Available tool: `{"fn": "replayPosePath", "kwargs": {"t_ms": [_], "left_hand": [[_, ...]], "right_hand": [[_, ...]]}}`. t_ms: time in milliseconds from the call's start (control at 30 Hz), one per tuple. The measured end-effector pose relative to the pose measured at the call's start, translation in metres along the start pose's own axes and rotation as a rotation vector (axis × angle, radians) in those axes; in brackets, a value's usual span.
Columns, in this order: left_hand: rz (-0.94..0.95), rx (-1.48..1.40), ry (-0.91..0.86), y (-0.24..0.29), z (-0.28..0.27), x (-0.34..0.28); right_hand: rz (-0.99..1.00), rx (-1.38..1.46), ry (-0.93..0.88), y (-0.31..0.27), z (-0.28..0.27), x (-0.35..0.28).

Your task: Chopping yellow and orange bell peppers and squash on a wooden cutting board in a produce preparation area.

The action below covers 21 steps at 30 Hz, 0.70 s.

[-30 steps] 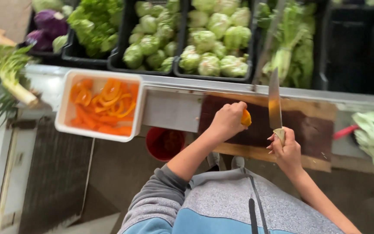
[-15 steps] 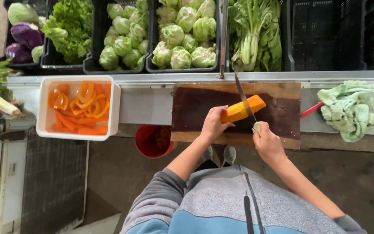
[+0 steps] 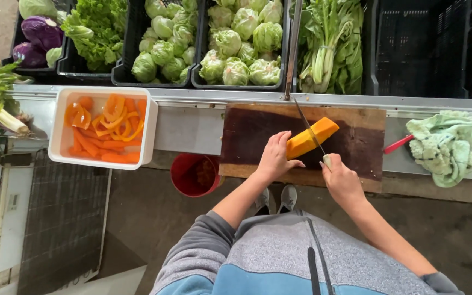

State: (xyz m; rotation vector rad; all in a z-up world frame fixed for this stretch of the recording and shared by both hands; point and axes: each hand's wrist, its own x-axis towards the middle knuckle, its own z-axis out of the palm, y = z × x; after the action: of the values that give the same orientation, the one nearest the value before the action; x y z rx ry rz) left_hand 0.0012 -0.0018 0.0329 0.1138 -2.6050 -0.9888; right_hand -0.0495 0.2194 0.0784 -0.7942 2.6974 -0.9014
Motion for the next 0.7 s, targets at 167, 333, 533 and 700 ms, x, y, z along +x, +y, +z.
{"fn": "replayPosePath", "kwargs": {"t_ms": [167, 333, 533, 700], "left_hand": [[-0.071, 0.041, -0.087, -0.015, 0.015, -0.004], [-0.174, 0.040, -0.217, -0.022, 0.012, 0.004], [-0.047, -0.039, -0.123, 0.036, -0.058, 0.050], [-0.072, 0.026, -0.352, 0.053, -0.074, 0.078]], "right_hand": [[0.020, 0.059, 0.042, -0.013, -0.015, 0.001], [0.188, 0.163, 0.022, -0.023, -0.030, 0.002], [0.306, 0.308, 0.018, -0.026, -0.034, -0.006], [0.280, 0.459, 0.036, -0.029, -0.037, -0.004]]}}
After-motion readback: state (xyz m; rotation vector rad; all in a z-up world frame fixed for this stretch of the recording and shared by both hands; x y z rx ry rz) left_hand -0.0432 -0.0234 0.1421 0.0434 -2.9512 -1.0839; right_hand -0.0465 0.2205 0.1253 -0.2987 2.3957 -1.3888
